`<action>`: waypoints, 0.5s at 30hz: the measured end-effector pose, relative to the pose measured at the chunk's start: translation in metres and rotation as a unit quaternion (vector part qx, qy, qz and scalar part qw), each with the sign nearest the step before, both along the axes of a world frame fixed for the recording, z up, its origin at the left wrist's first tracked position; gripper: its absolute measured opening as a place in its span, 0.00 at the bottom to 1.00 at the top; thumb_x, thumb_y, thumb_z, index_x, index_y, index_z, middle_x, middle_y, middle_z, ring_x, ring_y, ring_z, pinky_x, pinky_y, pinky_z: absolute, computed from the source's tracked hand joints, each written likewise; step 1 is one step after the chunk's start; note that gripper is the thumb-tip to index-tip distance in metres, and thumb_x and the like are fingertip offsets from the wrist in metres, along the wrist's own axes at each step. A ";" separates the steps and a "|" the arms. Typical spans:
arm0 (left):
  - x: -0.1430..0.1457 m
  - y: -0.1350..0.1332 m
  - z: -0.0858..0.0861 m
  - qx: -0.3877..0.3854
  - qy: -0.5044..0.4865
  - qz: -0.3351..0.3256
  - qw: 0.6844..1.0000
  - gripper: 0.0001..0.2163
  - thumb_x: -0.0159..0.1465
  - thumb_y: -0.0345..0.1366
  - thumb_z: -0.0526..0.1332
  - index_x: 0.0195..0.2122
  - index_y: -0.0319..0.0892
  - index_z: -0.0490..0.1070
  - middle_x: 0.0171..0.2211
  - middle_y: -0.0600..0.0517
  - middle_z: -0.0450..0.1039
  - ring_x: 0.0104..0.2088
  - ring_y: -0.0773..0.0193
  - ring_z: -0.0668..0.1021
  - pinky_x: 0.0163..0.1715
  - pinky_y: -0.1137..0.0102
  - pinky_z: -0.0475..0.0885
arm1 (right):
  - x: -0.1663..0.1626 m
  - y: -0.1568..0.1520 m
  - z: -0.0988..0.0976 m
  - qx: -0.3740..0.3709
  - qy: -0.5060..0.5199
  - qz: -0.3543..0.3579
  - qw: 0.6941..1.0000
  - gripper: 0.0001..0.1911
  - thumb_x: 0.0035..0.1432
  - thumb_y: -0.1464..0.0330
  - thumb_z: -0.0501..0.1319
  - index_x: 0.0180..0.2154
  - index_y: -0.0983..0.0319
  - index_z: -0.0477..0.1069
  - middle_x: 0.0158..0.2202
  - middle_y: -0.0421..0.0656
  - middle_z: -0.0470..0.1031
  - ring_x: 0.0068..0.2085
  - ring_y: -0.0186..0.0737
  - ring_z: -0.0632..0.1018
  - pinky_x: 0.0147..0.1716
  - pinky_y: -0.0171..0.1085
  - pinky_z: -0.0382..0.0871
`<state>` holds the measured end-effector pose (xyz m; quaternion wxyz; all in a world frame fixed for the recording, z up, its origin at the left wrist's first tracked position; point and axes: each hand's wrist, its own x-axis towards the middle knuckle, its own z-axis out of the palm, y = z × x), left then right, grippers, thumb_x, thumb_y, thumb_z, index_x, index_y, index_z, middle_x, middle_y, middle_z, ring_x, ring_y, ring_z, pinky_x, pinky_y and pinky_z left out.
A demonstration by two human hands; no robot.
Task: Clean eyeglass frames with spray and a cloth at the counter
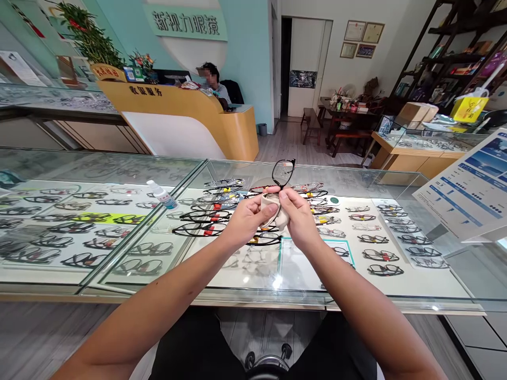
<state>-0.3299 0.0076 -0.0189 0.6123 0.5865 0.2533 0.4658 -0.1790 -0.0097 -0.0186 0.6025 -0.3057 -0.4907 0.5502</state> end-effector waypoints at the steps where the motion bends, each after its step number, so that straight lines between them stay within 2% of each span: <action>1: 0.001 0.000 -0.001 0.002 -0.003 0.013 1.000 0.33 0.60 0.62 0.76 0.55 0.40 0.81 0.26 0.57 0.67 0.25 0.70 0.64 0.28 0.71 0.59 | -0.001 0.000 -0.001 -0.001 -0.004 0.001 1.000 0.20 0.62 0.44 0.71 0.41 0.53 0.81 0.44 0.43 0.85 0.43 0.45 0.83 0.38 0.40 0.76; 6: 0.002 0.003 -0.004 0.004 -0.009 0.053 0.999 0.33 0.63 0.67 0.70 0.54 0.40 0.81 0.24 0.58 0.64 0.24 0.69 0.64 0.28 0.70 0.59 | 0.000 0.003 -0.007 0.002 -0.011 -0.013 1.000 0.19 0.63 0.46 0.71 0.42 0.54 0.83 0.43 0.42 0.85 0.42 0.44 0.82 0.39 0.40 0.76; 11: 0.002 0.005 -0.004 -0.010 -0.020 0.030 0.999 0.31 0.61 0.64 0.73 0.51 0.41 0.80 0.28 0.56 0.69 0.27 0.68 0.67 0.29 0.71 0.62 | 0.005 0.005 -0.008 0.003 -0.021 -0.046 0.999 0.16 0.64 0.50 0.70 0.38 0.55 0.85 0.37 0.41 0.81 0.38 0.43 0.78 0.41 0.39 0.74; 15: 0.001 0.005 -0.005 -0.041 -0.022 0.029 0.998 0.28 0.60 0.60 0.76 0.46 0.39 0.78 0.25 0.59 0.62 0.25 0.71 0.62 0.26 0.73 0.57 | 0.006 0.006 -0.003 0.048 -0.068 -0.038 0.996 0.19 0.65 0.49 0.69 0.41 0.56 0.87 0.35 0.42 0.78 0.39 0.43 0.76 0.48 0.43 0.73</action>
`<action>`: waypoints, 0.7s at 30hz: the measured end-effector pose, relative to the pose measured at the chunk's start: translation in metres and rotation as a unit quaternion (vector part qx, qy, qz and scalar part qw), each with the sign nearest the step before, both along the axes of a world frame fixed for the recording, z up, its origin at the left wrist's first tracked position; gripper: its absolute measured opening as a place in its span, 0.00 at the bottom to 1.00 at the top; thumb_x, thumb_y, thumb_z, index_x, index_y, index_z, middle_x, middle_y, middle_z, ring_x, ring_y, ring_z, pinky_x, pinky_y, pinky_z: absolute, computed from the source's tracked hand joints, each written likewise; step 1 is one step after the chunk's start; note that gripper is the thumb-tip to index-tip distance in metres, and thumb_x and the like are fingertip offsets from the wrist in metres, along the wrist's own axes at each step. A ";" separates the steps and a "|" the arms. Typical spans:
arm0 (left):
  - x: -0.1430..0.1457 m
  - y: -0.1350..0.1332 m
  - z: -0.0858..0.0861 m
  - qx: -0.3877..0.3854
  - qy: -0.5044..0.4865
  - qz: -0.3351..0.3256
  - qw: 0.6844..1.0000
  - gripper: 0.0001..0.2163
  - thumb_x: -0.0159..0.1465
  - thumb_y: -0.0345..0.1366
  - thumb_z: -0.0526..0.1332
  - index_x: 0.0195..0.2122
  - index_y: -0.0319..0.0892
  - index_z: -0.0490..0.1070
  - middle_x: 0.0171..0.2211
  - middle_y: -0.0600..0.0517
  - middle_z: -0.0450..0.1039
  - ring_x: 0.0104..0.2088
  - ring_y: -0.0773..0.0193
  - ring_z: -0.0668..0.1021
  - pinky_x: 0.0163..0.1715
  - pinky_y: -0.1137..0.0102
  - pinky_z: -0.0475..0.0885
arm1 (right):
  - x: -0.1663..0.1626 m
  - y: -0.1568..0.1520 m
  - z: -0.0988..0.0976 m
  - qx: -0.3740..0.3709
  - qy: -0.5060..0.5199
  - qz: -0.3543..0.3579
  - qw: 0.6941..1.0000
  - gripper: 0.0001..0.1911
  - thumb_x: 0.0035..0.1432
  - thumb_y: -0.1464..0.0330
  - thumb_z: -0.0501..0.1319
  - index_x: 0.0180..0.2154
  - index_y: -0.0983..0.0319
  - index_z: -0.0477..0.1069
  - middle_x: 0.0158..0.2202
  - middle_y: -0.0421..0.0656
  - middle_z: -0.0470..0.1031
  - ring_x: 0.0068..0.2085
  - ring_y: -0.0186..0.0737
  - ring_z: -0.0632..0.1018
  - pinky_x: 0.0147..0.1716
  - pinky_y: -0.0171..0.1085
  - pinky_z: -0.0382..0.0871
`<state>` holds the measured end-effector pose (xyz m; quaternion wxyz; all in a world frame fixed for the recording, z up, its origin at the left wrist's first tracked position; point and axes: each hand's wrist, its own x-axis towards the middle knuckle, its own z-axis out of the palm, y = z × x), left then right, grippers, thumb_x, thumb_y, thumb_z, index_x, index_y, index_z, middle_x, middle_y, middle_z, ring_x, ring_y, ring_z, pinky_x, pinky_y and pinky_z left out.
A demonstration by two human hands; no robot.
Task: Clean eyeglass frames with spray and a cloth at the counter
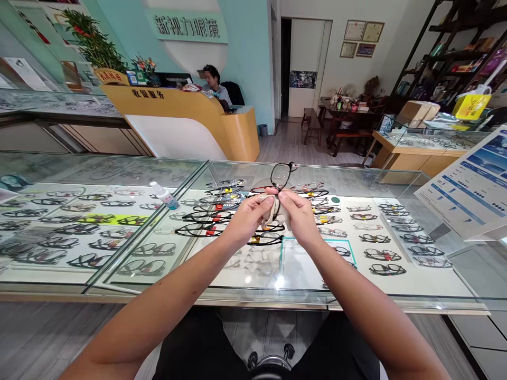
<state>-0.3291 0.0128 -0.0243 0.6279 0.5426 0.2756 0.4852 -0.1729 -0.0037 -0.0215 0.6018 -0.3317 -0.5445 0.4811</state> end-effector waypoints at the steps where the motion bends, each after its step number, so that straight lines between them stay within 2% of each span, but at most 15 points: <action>1: 0.000 0.000 0.000 -0.006 0.000 -0.002 1.000 0.28 0.59 0.59 0.77 0.45 0.39 0.78 0.24 0.61 0.60 0.24 0.72 0.60 0.25 0.73 0.55 | 0.000 0.000 0.001 0.019 -0.018 -0.006 1.000 0.19 0.65 0.48 0.69 0.40 0.56 0.88 0.33 0.42 0.76 0.38 0.43 0.74 0.49 0.44 0.73; 5: -0.002 0.000 0.000 -0.026 0.000 -0.028 0.999 0.30 0.55 0.57 0.80 0.44 0.39 0.75 0.23 0.63 0.56 0.22 0.74 0.56 0.23 0.74 0.50 | 0.001 0.002 0.002 0.048 -0.043 -0.026 0.998 0.21 0.63 0.45 0.70 0.35 0.55 0.87 0.31 0.41 0.72 0.38 0.43 0.72 0.50 0.44 0.71; 10: -0.005 0.001 0.002 -0.013 0.015 -0.078 0.997 0.32 0.53 0.51 0.83 0.51 0.37 0.76 0.24 0.63 0.61 0.22 0.75 0.58 0.24 0.74 0.51 | 0.002 0.004 -0.005 0.014 -0.001 -0.007 1.000 0.18 0.64 0.47 0.70 0.38 0.53 0.87 0.42 0.43 0.79 0.45 0.45 0.77 0.51 0.42 0.72; 13: -0.007 0.002 0.003 0.006 0.019 -0.101 0.995 0.36 0.55 0.47 0.83 0.59 0.37 0.74 0.29 0.59 0.70 0.26 0.73 0.66 0.28 0.75 0.59 | 0.003 0.004 -0.005 -0.004 0.016 -0.001 1.000 0.18 0.65 0.47 0.70 0.39 0.53 0.86 0.44 0.43 0.80 0.44 0.44 0.79 0.48 0.41 0.73; 16: -0.007 0.004 0.001 0.039 0.023 -0.112 0.993 0.36 0.59 0.48 0.81 0.64 0.39 0.73 0.40 0.50 0.79 0.37 0.65 0.78 0.40 0.72 0.70 | 0.004 0.003 -0.005 -0.039 0.043 0.012 0.998 0.19 0.64 0.47 0.71 0.41 0.54 0.85 0.42 0.43 0.81 0.40 0.42 0.79 0.41 0.39 0.73; 18: -0.006 0.004 -0.002 0.060 0.029 -0.099 0.993 0.35 0.62 0.50 0.78 0.65 0.40 0.72 0.44 0.47 0.80 0.42 0.61 0.80 0.45 0.70 0.73 | 0.003 0.003 -0.005 -0.054 0.056 0.018 0.997 0.19 0.64 0.47 0.71 0.43 0.55 0.85 0.40 0.42 0.81 0.38 0.41 0.78 0.38 0.38 0.72; 21: -0.004 0.002 -0.007 0.083 0.041 -0.046 0.995 0.34 0.64 0.55 0.75 0.63 0.40 0.72 0.42 0.49 0.79 0.39 0.63 0.78 0.42 0.70 0.73 | 0.000 0.002 -0.007 -0.049 0.057 0.020 0.997 0.19 0.63 0.47 0.71 0.43 0.55 0.85 0.40 0.41 0.80 0.37 0.39 0.76 0.36 0.37 0.70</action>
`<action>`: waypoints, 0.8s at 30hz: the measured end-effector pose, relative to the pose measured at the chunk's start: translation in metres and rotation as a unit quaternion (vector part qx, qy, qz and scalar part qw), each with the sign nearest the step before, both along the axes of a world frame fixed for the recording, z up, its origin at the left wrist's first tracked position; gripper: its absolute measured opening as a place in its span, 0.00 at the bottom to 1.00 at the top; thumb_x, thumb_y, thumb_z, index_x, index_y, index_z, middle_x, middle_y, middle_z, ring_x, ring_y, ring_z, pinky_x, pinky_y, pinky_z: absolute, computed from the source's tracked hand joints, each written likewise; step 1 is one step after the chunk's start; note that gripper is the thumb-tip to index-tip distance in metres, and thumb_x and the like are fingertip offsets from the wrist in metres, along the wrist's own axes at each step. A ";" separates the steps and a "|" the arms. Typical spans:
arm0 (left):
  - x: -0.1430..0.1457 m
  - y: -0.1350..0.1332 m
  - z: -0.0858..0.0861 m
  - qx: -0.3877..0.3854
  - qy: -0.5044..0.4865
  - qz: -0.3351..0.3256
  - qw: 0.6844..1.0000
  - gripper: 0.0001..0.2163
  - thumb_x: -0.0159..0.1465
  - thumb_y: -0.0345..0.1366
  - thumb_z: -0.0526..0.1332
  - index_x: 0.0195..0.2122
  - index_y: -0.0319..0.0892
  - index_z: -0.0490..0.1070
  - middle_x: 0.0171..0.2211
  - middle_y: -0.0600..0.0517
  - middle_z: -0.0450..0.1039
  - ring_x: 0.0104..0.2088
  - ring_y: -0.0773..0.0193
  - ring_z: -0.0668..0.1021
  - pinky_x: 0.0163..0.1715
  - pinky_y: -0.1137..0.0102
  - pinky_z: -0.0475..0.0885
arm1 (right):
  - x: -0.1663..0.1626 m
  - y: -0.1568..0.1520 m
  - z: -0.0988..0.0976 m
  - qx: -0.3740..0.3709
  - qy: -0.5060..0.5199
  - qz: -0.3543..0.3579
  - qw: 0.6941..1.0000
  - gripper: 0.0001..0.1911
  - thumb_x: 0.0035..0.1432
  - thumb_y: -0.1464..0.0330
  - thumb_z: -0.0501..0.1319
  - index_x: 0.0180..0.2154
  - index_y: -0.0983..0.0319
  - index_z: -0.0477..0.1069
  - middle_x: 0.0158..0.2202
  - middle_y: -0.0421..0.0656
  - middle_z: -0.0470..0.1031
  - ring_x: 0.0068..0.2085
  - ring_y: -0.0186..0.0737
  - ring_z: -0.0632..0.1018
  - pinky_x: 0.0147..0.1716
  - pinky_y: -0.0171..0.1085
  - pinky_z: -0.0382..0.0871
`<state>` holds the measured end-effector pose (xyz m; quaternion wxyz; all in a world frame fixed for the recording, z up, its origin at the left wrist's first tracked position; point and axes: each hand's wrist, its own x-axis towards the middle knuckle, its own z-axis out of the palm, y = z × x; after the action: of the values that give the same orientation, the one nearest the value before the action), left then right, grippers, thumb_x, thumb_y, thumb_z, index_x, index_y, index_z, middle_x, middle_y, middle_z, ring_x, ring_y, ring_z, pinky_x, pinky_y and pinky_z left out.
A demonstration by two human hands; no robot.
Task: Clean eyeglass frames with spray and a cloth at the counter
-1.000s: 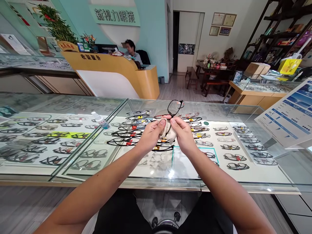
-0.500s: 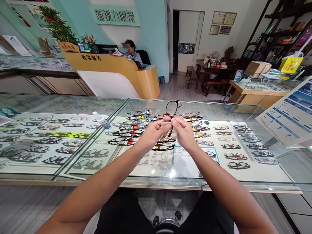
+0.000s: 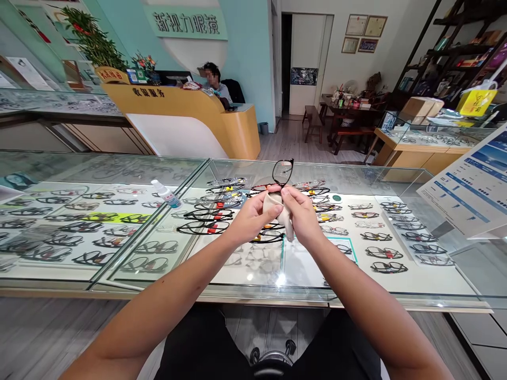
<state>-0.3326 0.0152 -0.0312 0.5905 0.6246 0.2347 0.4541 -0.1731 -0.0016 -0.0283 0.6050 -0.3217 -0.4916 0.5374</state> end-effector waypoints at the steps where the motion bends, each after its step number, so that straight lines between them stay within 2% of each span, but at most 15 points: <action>1: 0.001 -0.001 -0.001 0.007 0.002 0.019 1.000 0.33 0.64 0.57 0.74 0.61 0.40 0.72 0.40 0.50 0.78 0.37 0.64 0.77 0.41 0.71 0.72 | -0.002 -0.001 -0.001 0.000 -0.002 0.000 1.000 0.20 0.63 0.46 0.72 0.42 0.55 0.85 0.39 0.41 0.79 0.35 0.38 0.75 0.35 0.36 0.70; 5: 0.004 -0.004 -0.001 0.025 0.011 0.082 0.996 0.31 0.65 0.62 0.71 0.56 0.40 0.74 0.36 0.52 0.76 0.33 0.66 0.74 0.36 0.72 0.70 | -0.008 -0.004 -0.003 -0.002 0.007 -0.003 1.000 0.20 0.60 0.45 0.74 0.38 0.55 0.84 0.34 0.39 0.74 0.34 0.37 0.72 0.34 0.35 0.68; 10: 0.002 -0.005 0.006 0.068 0.028 0.141 0.987 0.32 0.69 0.67 0.62 0.48 0.38 0.80 0.32 0.51 0.74 0.32 0.65 0.72 0.35 0.70 0.70 | -0.009 -0.006 -0.004 0.020 0.000 -0.026 0.999 0.18 0.61 0.47 0.73 0.37 0.55 0.85 0.38 0.41 0.77 0.41 0.41 0.75 0.46 0.40 0.74; 13: -0.004 0.000 0.010 0.057 0.060 0.086 0.993 0.33 0.70 0.68 0.60 0.50 0.39 0.80 0.30 0.52 0.72 0.31 0.63 0.72 0.33 0.70 0.69 | -0.006 -0.006 0.000 0.029 -0.018 -0.031 0.999 0.18 0.63 0.47 0.72 0.41 0.54 0.87 0.42 0.43 0.80 0.45 0.44 0.77 0.52 0.43 0.75; 16: -0.012 0.005 0.013 0.051 0.079 -0.018 0.995 0.31 0.68 0.66 0.65 0.52 0.40 0.79 0.34 0.50 0.73 0.35 0.63 0.73 0.35 0.70 0.69 | -0.002 -0.007 0.008 0.030 -0.019 -0.031 0.999 0.17 0.64 0.49 0.71 0.42 0.54 0.87 0.49 0.44 0.81 0.50 0.46 0.79 0.57 0.44 0.74; 19: -0.015 0.006 0.014 0.031 0.068 -0.087 0.993 0.29 0.66 0.60 0.72 0.53 0.39 0.76 0.35 0.52 0.72 0.35 0.65 0.72 0.36 0.71 0.68 | 0.000 -0.008 0.013 0.017 -0.019 -0.023 0.999 0.18 0.63 0.48 0.71 0.42 0.54 0.87 0.50 0.44 0.81 0.52 0.47 0.79 0.54 0.43 0.75; 21: -0.014 0.005 0.013 0.011 0.046 -0.093 0.995 0.31 0.64 0.56 0.75 0.58 0.38 0.74 0.36 0.52 0.72 0.34 0.67 0.72 0.36 0.72 0.67 | 0.000 -0.008 0.012 0.009 -0.020 -0.019 1.000 0.20 0.64 0.47 0.71 0.44 0.55 0.87 0.48 0.44 0.80 0.48 0.46 0.79 0.49 0.41 0.75; 24: -0.009 0.003 0.011 0.001 0.029 -0.046 0.999 0.35 0.63 0.58 0.75 0.63 0.39 0.72 0.36 0.53 0.73 0.34 0.66 0.73 0.36 0.72 0.68 | -0.001 -0.006 0.005 0.009 -0.026 -0.014 1.000 0.21 0.65 0.46 0.69 0.46 0.54 0.86 0.42 0.42 0.78 0.42 0.42 0.77 0.43 0.39 0.74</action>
<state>-0.3415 0.0178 -0.0206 0.6029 0.6483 0.2218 0.4087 -0.1744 -0.0074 -0.0238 0.6021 -0.3372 -0.5075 0.5159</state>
